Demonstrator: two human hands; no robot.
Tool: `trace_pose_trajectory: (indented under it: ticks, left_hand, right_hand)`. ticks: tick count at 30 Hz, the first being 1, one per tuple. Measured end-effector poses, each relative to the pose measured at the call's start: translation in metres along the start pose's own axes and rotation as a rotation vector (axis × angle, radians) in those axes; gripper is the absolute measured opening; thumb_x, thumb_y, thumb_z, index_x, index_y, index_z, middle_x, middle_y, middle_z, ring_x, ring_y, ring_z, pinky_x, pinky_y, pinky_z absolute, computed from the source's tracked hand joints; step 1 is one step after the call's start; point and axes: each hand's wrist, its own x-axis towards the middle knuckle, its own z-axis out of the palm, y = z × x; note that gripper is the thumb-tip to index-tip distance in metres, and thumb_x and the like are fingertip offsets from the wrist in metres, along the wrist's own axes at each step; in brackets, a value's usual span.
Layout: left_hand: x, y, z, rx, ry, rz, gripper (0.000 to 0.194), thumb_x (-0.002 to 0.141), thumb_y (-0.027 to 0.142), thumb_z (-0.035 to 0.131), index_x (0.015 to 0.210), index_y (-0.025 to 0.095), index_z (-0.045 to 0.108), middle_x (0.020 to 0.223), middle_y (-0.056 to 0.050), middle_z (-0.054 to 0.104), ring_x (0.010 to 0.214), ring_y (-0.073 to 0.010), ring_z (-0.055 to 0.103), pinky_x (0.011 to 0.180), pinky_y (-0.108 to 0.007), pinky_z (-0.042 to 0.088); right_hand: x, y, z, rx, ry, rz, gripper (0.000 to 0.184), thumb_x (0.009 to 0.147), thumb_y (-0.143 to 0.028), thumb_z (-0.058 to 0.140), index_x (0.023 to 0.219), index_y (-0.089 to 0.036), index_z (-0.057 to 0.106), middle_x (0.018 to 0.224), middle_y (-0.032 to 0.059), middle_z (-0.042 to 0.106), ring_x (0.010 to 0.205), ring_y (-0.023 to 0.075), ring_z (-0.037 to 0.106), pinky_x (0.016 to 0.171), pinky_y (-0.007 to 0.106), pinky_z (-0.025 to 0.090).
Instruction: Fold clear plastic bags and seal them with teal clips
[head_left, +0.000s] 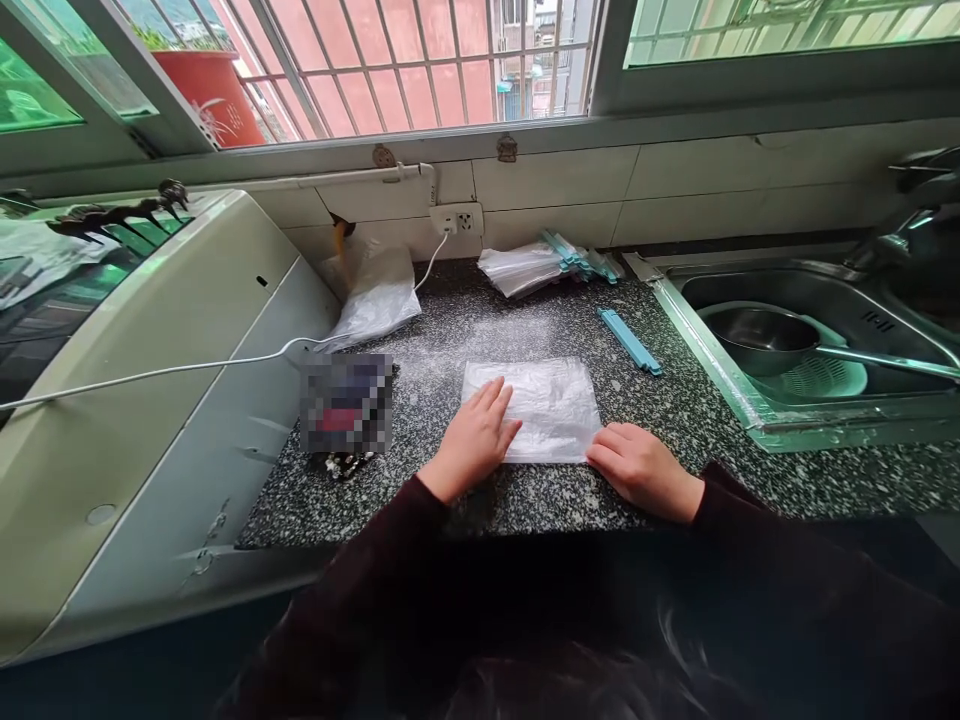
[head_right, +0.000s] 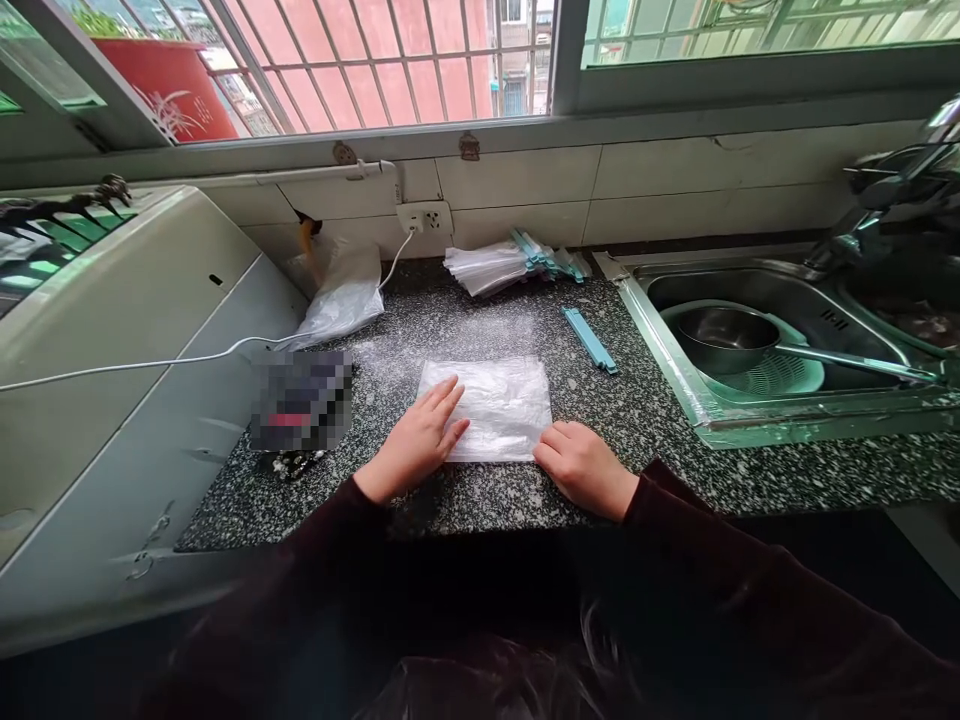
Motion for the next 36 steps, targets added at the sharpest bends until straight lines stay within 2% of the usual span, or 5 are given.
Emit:
trace_pose_trajectory:
  ticks: [8,12,20,27,36]
  left_hand:
    - [0.022,-0.059,0.015,0.067,0.019,-0.230,0.056,0.090,0.044,0.036,0.131,0.007,0.044,0.140,-0.017,0.043,0.131,-0.0276,0.038,0.107,-0.043,0.030]
    - [0.007,-0.036,-0.001,0.019,0.295,-0.072,0.045,0.090,0.042,0.039,0.117,0.012,0.056,0.126,-0.014,0.057,0.119,-0.0258,0.048,0.102,-0.043,0.035]
    - [-0.024,0.055,0.002,0.130,0.165,0.183,0.022,0.085,0.028,0.053,0.103,0.017,0.061,0.096,-0.012,0.063,0.082,-0.0227,0.057,0.066,-0.034,0.046]
    - [-0.044,0.036,0.003,0.007,0.282,0.136,0.021,0.085,0.011,0.047,0.091,0.019,0.066,0.082,-0.007,0.063,0.073,-0.0174,0.055,0.061,-0.028,0.047]
    - [-0.085,0.014,-0.017,-0.498,0.312,0.078,0.031,0.082,0.006,0.050,0.100,0.024,0.067,0.088,-0.006,0.066,0.083,-0.0152,0.061,0.071,-0.028,0.052]
  right_hand:
    - [-0.002,-0.008,0.001,-0.040,-0.005,0.042,0.025,0.087,-0.012,0.043,0.068,-0.017,0.058,0.065,0.0048,0.056,0.063,0.0154,0.042,0.061,0.029,0.029]
    - [0.000,-0.010,-0.001,-0.036,0.004,0.076,0.025,0.088,-0.015,0.044,0.067,-0.017,0.058,0.065,0.0046,0.055,0.063,0.0155,0.042,0.061,0.030,0.027]
    - [0.013,-0.029,-0.017,-0.028,0.073,0.119,0.027,0.088,-0.018,0.044,0.064,-0.017,0.055,0.062,0.0035,0.052,0.062,0.0152,0.040,0.061,0.031,0.027]
    - [0.001,-0.013,-0.025,0.096,0.064,-0.096,0.033,0.088,-0.043,0.048,0.105,-0.018,0.060,0.091,0.0080,0.061,0.081,0.0187,0.049,0.072,0.033,0.036]
    - [0.006,0.037,-0.006,0.044,0.021,-0.072,0.034,0.084,-0.024,0.052,0.118,-0.019,0.057,0.098,0.0089,0.061,0.090,0.0193,0.053,0.079,0.033,0.041]
